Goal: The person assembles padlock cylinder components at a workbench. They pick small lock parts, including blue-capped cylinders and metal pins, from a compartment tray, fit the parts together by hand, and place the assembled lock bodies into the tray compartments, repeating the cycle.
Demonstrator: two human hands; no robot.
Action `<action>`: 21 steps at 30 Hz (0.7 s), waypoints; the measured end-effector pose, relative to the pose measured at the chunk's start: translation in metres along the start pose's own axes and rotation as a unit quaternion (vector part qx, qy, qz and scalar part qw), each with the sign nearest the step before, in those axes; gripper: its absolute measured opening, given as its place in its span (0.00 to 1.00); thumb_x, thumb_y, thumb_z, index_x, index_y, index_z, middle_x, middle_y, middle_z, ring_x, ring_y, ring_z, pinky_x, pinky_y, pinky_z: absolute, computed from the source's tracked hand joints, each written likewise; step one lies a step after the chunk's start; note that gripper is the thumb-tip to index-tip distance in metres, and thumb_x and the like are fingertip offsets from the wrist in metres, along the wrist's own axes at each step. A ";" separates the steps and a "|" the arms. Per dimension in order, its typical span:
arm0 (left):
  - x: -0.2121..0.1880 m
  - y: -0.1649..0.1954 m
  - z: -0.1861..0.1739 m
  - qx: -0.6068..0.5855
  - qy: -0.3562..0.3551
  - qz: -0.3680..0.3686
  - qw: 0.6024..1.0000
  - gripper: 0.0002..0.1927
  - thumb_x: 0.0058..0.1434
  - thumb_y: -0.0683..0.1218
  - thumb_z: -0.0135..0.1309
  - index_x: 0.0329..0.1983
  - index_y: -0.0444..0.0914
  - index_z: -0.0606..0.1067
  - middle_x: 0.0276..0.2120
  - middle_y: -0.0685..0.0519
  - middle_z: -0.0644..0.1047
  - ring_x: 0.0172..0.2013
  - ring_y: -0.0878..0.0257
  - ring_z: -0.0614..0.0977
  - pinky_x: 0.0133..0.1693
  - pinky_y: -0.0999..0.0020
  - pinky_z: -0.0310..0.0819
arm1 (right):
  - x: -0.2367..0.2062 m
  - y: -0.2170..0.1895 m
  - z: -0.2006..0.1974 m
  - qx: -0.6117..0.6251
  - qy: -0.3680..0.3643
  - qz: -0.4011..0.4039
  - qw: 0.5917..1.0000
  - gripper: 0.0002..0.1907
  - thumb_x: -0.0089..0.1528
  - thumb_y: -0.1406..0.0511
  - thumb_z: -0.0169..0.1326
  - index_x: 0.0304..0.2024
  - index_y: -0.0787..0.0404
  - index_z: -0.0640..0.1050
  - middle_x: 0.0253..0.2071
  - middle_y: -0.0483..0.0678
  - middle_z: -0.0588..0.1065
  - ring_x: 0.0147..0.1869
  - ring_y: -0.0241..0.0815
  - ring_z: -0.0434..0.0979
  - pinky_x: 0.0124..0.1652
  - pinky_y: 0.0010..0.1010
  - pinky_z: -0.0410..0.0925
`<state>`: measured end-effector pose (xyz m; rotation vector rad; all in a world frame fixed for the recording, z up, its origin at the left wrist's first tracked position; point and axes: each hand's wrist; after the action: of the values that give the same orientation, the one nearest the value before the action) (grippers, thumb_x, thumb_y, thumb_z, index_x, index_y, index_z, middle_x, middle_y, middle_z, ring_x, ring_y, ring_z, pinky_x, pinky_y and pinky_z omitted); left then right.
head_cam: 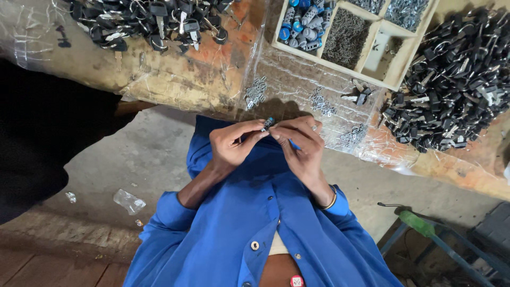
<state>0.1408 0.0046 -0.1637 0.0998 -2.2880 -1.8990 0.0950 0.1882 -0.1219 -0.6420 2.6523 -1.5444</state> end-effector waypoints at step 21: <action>0.006 0.008 -0.038 0.023 0.071 0.018 0.997 0.09 0.61 0.34 0.67 0.44 0.29 0.80 0.45 0.42 0.84 0.44 0.58 0.88 0.44 0.67 0.85 | 0.028 -0.028 0.001 -0.236 -0.069 -0.066 0.967 0.22 0.59 0.57 0.68 0.53 0.56 0.81 0.60 0.54 0.69 0.67 0.59 0.63 0.64 0.54 0.49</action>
<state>0.1420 -0.0316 -0.1483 0.1914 -2.2246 -1.7615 0.0792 0.1650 -0.0936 -0.9191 2.9287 -0.8366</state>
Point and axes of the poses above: each hand's wrist, its own x-axis towards the middle knuckle, its own z-axis out of the palm, y = z × x
